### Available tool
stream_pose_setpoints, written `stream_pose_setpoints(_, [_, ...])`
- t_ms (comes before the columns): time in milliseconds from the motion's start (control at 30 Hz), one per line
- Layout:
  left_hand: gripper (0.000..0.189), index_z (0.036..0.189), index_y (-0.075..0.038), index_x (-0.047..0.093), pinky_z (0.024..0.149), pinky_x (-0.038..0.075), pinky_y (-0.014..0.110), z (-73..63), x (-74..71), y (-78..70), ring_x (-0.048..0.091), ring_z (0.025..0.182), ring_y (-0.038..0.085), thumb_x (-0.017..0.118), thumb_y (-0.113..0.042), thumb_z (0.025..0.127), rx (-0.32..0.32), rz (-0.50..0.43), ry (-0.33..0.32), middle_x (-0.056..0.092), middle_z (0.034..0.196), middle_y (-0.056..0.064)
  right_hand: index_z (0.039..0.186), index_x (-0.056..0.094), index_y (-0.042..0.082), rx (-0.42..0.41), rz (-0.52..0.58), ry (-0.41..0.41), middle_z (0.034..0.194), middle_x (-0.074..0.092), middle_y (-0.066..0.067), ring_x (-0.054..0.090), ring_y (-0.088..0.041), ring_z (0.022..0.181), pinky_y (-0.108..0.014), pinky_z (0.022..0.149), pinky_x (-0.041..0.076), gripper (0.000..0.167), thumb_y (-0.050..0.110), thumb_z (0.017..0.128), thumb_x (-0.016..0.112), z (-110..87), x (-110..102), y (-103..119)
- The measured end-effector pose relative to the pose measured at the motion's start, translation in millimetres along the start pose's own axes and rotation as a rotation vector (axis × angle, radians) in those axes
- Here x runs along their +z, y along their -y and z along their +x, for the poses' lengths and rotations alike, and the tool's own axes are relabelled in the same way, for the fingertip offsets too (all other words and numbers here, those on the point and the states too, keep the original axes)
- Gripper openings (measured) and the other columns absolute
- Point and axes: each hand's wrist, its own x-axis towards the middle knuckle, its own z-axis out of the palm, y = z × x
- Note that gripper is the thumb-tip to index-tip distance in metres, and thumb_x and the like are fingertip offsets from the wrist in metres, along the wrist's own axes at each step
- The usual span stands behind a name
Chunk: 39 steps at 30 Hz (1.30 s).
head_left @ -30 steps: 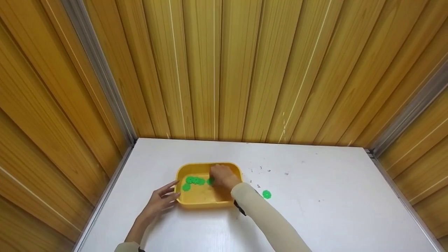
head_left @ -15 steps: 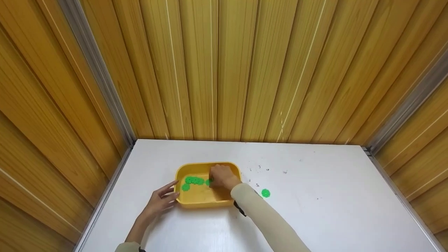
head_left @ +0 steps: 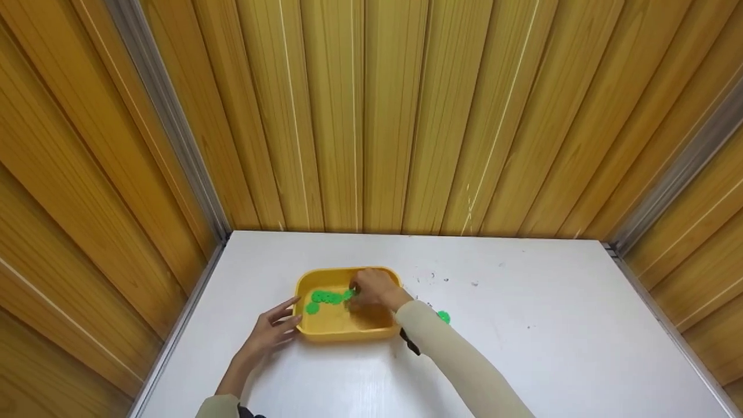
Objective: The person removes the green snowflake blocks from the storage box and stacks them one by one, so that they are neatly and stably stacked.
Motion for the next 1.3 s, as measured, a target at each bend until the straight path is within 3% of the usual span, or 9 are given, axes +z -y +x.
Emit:
stream_pose_setpoints(300, [0.060,0.154,-0.013,0.047,0.102,0.060,0.043,14.9,3.1,-4.7,0.065,0.118,0.027,0.069,-0.025,0.099,-0.004,-0.013,0.005,0.047,0.146,0.029,0.107,0.080,0.007,-0.088,0.068,-0.136,0.102,0.080,-0.005,0.075,-0.022,0.095,-0.038,0.082,0.064,0.028,0.028,0.088,0.080,-18.8,-17.8,-9.9])
stream_pose_setpoints(500, [0.059,0.154,-0.014,0.047,0.101,0.060,0.041,16.9,1.9,-6.0,0.065,0.116,0.025,0.068,-0.023,0.100,-0.006,-0.002,-0.003,0.049,0.142,0.027,0.110,0.079,0.009,-0.054,0.125,-0.130,0.104,0.080,-0.002,0.074,-0.018,0.089,-0.036,0.076,0.064,0.030,0.029,0.089,0.079,-31.8,-21.1,-21.9])
stream_pose_setpoints(667, [0.058,0.153,-0.016,0.048,0.101,0.060,0.041,16.3,3.2,-6.3,0.063,0.118,0.027,0.069,-0.022,0.099,-0.025,0.006,-0.017,0.049,0.144,0.027,0.110,0.078,0.006,-0.073,0.148,-0.149,0.102,0.079,-0.005,0.071,-0.016,0.085,-0.030,0.071,0.062,0.029,0.026,0.089,0.080,-43.5,-29.9,-37.1])
stream_pose_setpoints(933, [0.057,0.152,-0.019,0.051,0.099,0.061,0.040,18.1,4.1,-4.3,0.064,0.119,0.028,0.070,-0.022,0.098,-0.046,0.013,-0.032,0.050,0.144,0.026,0.111,0.077,0.004,-0.085,0.223,-0.216,0.101,0.077,-0.009,0.072,-0.028,0.083,-0.024,0.069,0.060,0.029,0.024,0.090,0.079,-66.1,-37.3,-59.8])
stream_pose_setpoints(1300, [0.058,0.151,-0.019,0.051,0.100,0.061,0.040,20.9,6.0,-6.1,0.065,0.118,0.027,0.071,-0.022,0.097,-0.047,0.001,-0.021,0.050,0.144,0.026,0.111,0.077,0.005,-0.073,0.255,-0.277,0.097,0.075,-0.006,0.069,-0.017,0.076,-0.017,0.064,0.057,0.027,0.022,0.090,0.079,-96.4,-48.0,-85.3])
